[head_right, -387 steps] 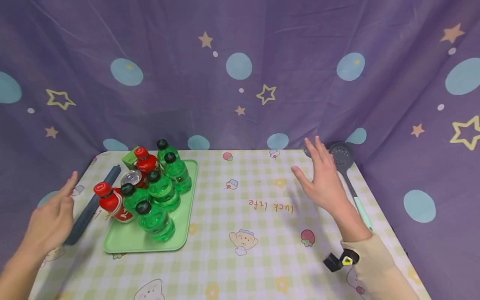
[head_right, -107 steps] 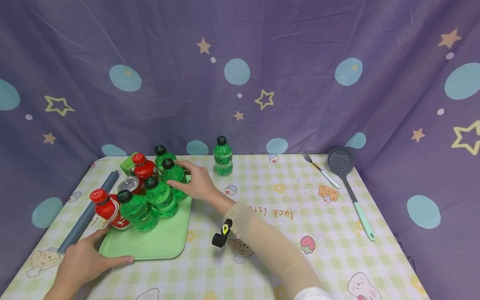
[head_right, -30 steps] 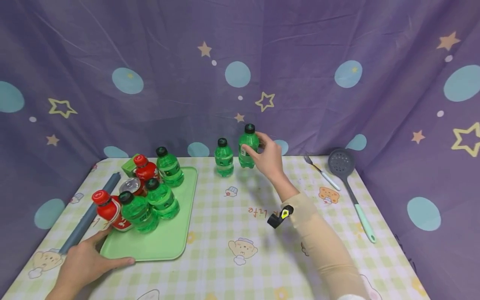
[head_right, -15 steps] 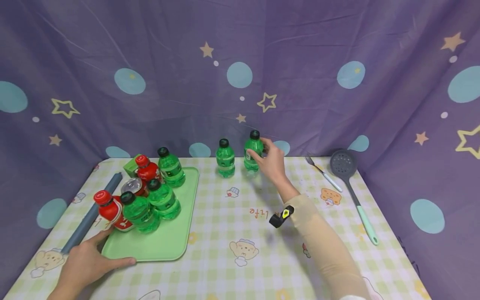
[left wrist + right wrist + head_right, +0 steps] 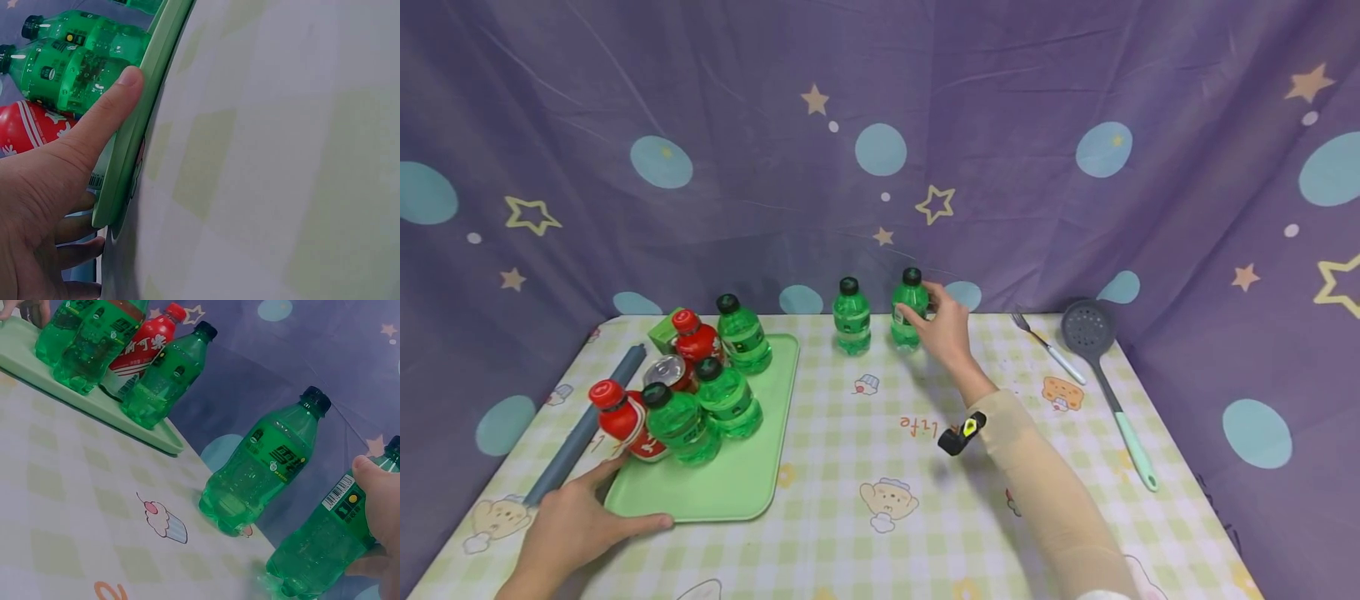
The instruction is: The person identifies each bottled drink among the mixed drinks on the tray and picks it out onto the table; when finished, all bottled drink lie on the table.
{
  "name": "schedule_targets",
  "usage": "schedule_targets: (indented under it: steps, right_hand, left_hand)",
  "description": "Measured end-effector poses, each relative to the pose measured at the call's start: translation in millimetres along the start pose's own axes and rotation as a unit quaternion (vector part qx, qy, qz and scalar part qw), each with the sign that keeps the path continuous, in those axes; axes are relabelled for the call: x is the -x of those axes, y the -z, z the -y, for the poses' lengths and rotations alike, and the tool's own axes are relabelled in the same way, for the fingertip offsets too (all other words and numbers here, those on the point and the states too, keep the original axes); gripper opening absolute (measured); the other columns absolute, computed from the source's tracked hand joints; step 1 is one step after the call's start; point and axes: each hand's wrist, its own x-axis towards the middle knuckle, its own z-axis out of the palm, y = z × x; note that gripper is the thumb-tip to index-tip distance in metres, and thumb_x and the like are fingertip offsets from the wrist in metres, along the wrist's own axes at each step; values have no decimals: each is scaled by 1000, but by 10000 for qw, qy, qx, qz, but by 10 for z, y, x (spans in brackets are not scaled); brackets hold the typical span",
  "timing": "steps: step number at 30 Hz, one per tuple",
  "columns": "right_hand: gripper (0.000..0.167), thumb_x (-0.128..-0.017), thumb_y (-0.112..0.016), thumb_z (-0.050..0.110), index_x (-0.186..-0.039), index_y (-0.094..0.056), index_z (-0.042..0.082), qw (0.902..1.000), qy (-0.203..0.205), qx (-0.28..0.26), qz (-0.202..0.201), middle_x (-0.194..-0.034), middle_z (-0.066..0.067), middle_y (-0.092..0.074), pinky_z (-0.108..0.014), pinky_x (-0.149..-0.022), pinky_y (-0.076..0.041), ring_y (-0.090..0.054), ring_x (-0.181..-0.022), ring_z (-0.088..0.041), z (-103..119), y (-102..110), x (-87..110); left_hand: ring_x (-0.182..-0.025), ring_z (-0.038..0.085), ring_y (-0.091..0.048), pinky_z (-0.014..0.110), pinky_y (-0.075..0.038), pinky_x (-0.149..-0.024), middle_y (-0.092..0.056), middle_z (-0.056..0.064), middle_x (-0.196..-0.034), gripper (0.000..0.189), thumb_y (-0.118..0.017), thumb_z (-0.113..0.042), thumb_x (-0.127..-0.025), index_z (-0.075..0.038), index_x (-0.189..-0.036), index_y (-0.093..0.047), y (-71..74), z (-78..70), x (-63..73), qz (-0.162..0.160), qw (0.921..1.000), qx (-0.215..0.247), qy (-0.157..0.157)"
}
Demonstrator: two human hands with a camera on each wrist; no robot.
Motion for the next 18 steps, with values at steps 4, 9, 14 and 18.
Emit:
schedule_targets:
  steps: [4, 9, 14, 18]
  right_hand:
    - [69, -95, -83, 37, -148, -58, 0, 10000, -34, -25, 46, -146, -23, -66, -45, -105, -61, -71, -126, -38, -19, -28, 12]
    - [68, -95, -82, 35, -148, -57, 0, 9999, -24, -81, 113, -146, -24, -65, -45, -106, -60, -70, -127, -39, -44, -58, 7]
    - [67, -96, -82, 37, -147, -58, 1, 9999, -41, -27, 104, -144, -24, -67, -46, -107, -60, -70, -127, -39, -72, -64, 11]
    - [66, -96, -81, 36, -148, -56, 2, 9998, -45, -3, 204, -143, -23, -67, -47, -108, -59, -69, -128, -39, -84, -62, 10]
  left_hand:
    - [-112, 64, -64, 67, -58, -80, -56, 44, -140, 141, -91, -84, -51, 3, -154, -50, 20, -7, 8, 73, 10000, 0, 19]
    - [-111, 64, -65, 66, -59, -76, -58, 45, -137, 141, -91, -83, -51, 3, -154, -51, 18, -8, 10, 65, 9999, 47, 60]
    - [-108, 63, -66, 66, -59, -77, -60, 45, -134, 140, -92, -83, -50, 3, -153, -53, -11, 9, 12, -52, 10000, 60, -40]
    - [-109, 63, -66, 68, -58, -80, -58, 45, -136, 141, -91, -84, -51, 2, -154, -51, -15, 22, 6, -46, 10000, 38, -70]
